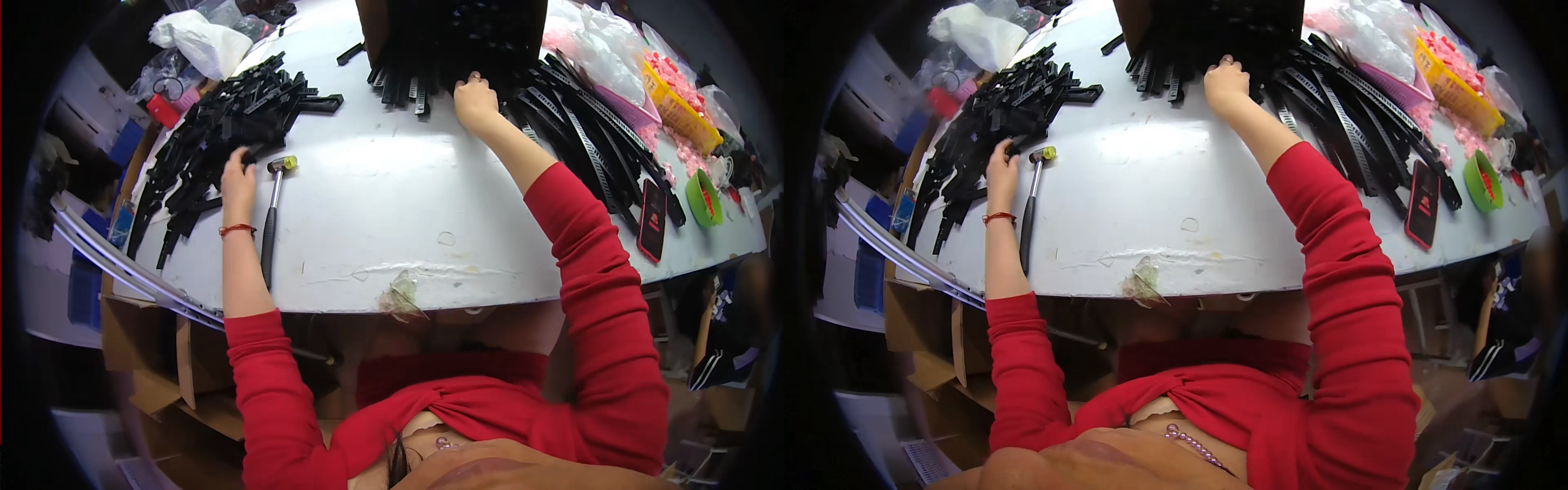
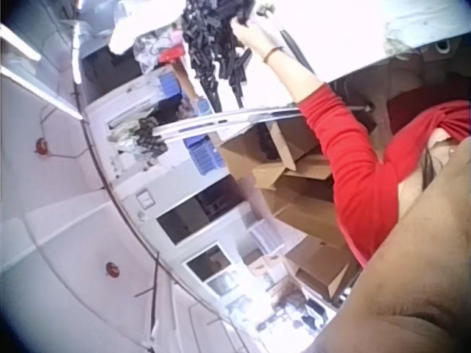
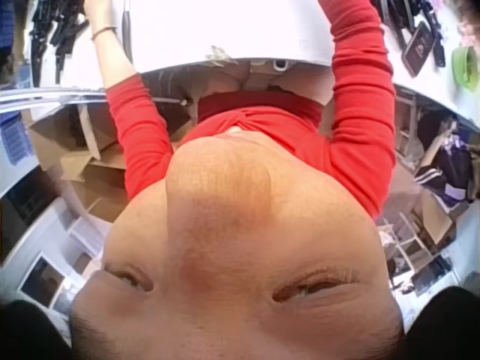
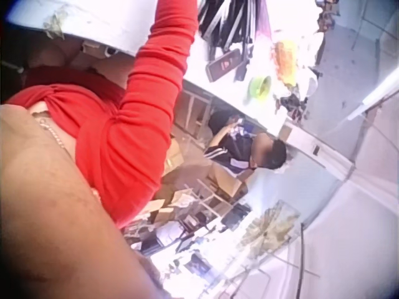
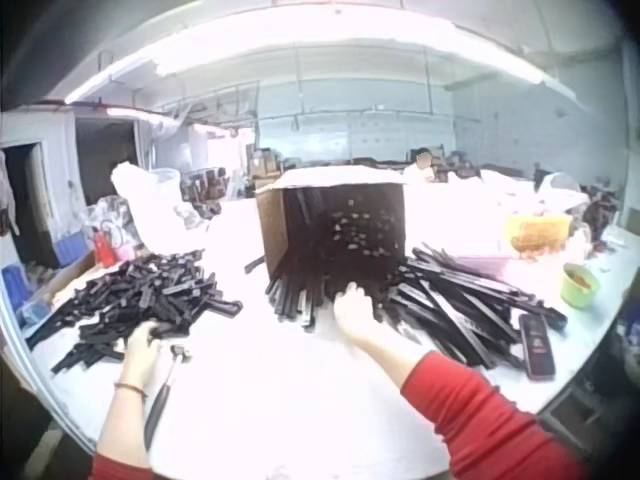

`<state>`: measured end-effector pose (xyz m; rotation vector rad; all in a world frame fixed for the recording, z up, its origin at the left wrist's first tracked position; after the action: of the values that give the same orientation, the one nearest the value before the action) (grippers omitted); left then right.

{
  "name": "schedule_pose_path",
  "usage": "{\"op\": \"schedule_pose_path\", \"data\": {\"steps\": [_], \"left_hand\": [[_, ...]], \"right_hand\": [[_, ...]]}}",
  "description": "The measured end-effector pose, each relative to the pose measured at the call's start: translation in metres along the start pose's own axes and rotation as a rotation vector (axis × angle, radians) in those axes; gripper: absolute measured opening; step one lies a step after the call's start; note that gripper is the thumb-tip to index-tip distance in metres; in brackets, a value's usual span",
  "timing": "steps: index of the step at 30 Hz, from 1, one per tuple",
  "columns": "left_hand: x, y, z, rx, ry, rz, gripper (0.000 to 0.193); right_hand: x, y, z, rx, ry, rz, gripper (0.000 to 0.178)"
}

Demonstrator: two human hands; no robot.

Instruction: Assembling black plastic components using a small hammer and hands at a factory workstation.

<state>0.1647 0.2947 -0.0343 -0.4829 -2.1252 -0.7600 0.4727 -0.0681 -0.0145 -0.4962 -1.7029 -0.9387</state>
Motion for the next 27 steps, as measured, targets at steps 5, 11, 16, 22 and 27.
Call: {"op": "schedule_pose_path", "data": {"steps": [5,11,16,22,27], "left_hand": [[0.041,-0.026,-0.056,-0.124,-0.391,-0.136,0.039],[0.036,-0.070,-0.115,-0.303,-0.609,0.300,0.044],[0.043,-0.106,-0.126,-0.289,-0.529,0.553,0.033],[0.044,-0.181,-0.141,-0.366,-0.375,0.585,0.025],[0.047,-0.211,-0.151,-0.395,-0.316,0.428,0.024]], "right_hand": [[0.033,-0.034,0.009,0.059,0.129,0.150,0.030],[0.079,-0.157,0.022,0.336,0.331,0.088,0.031],[0.099,-0.231,0.027,0.360,0.492,0.120,0.034],[0.110,-0.248,0.031,0.403,0.453,-0.054,0.033],[0.089,-0.218,0.075,0.419,0.495,-0.082,0.029]]}}
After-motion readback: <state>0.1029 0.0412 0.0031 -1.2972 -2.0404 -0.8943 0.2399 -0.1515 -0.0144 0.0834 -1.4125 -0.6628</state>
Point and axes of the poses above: each hand's wrist, its own y-axis towards the middle knuckle, its own x-axis out of the back of the hand, z = x × y, the point moved 4 cm from there along y, towards the middle knuckle, and after that the axes turned 7 degrees about x, right-handed, at the moved point
